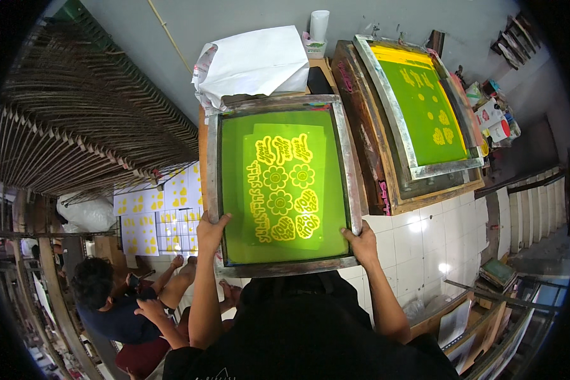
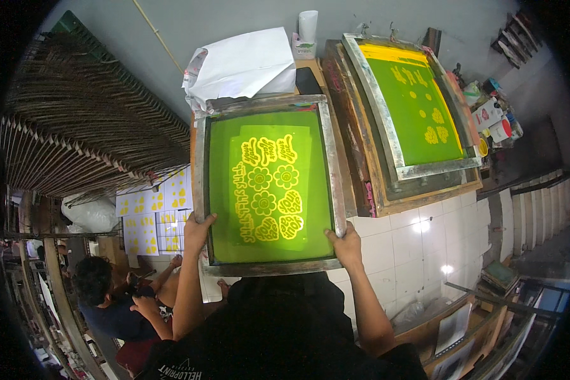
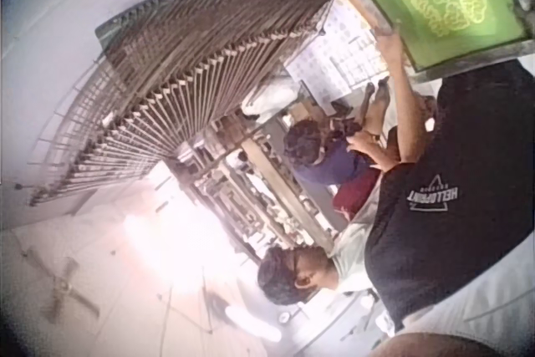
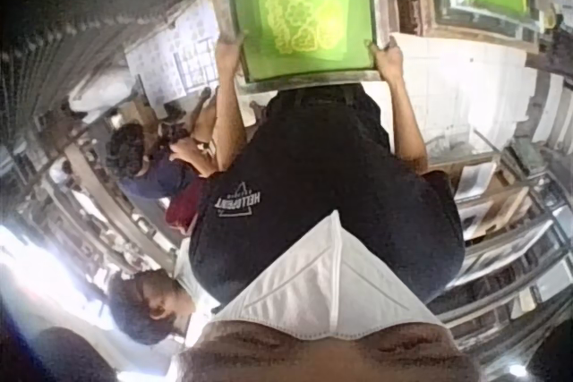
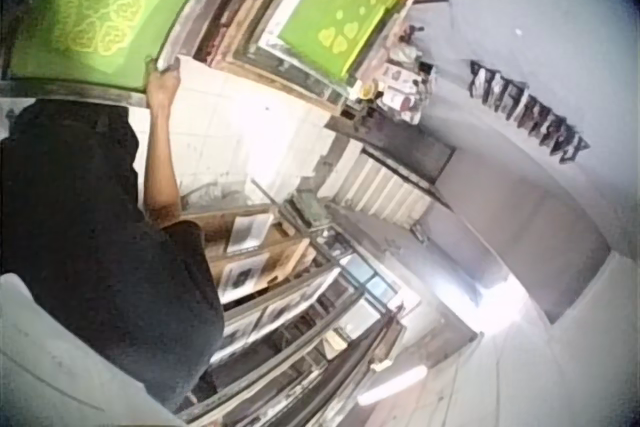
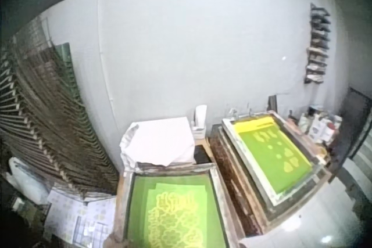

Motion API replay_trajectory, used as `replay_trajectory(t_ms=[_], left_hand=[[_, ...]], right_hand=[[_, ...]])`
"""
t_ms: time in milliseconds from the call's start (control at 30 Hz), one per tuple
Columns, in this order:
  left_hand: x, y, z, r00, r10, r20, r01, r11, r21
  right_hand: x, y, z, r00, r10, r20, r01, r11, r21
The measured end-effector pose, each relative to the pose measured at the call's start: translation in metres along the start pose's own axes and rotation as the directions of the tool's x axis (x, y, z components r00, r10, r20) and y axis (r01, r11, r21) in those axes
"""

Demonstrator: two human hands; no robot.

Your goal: The person places paper sheets onto a printing bed, lowers a screen frame, and uses a squeegee to apply yellow ink, repeating the process for multiple sheets.

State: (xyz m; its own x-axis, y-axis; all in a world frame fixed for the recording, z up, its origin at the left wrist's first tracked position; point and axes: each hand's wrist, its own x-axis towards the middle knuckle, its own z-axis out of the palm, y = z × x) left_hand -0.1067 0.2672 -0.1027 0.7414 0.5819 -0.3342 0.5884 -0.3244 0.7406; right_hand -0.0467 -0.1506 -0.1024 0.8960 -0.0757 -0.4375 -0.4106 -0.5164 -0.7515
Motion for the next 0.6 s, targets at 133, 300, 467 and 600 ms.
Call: replay_trajectory(t_ms=[133,300,467,600], left_hand=[[0.008,-0.009,0.003,1.0,0.015,-0.008,-0.015,1.0,-0.016],[0.007,-0.013,0.006,0.998,-0.019,-0.06,0.015,0.998,-0.064],[0.003,-0.01,0.008,0.997,0.005,-0.076,-0.016,0.989,-0.149],[0.002,-0.012,0.011,0.993,0.043,-0.106,-0.068,0.967,-0.247]], right_hand=[[-0.001,0.005,0.004,0.997,-0.064,-0.038,0.065,0.997,0.046],[-0.004,0.003,0.003,0.996,-0.084,-0.028,0.086,0.994,0.066],[-0.006,-0.003,0.0,0.997,-0.081,-0.012,0.082,0.995,0.059],[-0.006,-0.004,-0.001,0.997,-0.072,-0.008,0.072,0.994,0.088]])
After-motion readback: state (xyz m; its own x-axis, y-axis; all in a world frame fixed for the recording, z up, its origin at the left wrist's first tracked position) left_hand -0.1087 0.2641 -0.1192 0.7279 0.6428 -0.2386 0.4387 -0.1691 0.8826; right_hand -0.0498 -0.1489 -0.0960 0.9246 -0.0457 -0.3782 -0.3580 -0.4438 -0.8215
